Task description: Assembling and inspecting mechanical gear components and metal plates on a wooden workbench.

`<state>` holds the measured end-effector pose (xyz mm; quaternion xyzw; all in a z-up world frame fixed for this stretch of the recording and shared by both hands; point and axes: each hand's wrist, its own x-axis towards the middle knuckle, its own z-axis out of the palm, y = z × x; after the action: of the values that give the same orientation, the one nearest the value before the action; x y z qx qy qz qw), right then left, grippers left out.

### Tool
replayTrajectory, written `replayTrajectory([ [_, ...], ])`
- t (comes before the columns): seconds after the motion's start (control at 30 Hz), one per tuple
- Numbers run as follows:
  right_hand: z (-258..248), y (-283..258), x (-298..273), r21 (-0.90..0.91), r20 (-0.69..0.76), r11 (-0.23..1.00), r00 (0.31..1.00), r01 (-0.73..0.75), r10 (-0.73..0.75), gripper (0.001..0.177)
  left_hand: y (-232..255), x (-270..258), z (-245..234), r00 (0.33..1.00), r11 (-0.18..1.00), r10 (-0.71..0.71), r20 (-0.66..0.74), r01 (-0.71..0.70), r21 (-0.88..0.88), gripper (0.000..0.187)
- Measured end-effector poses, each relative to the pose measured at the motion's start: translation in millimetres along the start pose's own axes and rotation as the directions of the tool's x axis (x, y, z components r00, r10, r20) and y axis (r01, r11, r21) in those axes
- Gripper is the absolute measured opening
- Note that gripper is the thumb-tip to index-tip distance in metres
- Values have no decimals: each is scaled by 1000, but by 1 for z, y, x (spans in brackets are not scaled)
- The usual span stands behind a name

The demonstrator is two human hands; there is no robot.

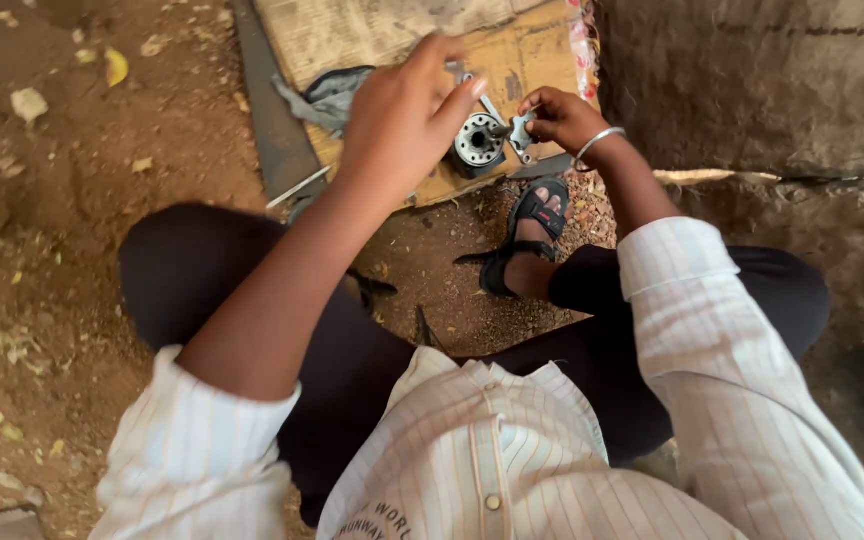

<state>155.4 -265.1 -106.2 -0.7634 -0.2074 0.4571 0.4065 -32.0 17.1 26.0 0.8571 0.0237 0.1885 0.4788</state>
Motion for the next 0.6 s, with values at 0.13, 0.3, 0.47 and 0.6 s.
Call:
replayTrajectory([
  [0.13,-15,7,-1,-28,37,999,999,-19,20,21,36,1,-17,905,954,-250,345,169,248,37],
  [0.3,-10,25,-6,172,-10,984,999,-39,41,22,45,-18,9,526,894,-406,747,61,443,42],
  [0.47,-3,37,-3,266,-44,964,998,-28,42,24,53,-28,35,322,917,-383,866,22,398,46],
  [0.6,7,40,1,330,-40,935,988,-128,150,24,52,-23,40,396,927,-341,853,-8,375,48],
])
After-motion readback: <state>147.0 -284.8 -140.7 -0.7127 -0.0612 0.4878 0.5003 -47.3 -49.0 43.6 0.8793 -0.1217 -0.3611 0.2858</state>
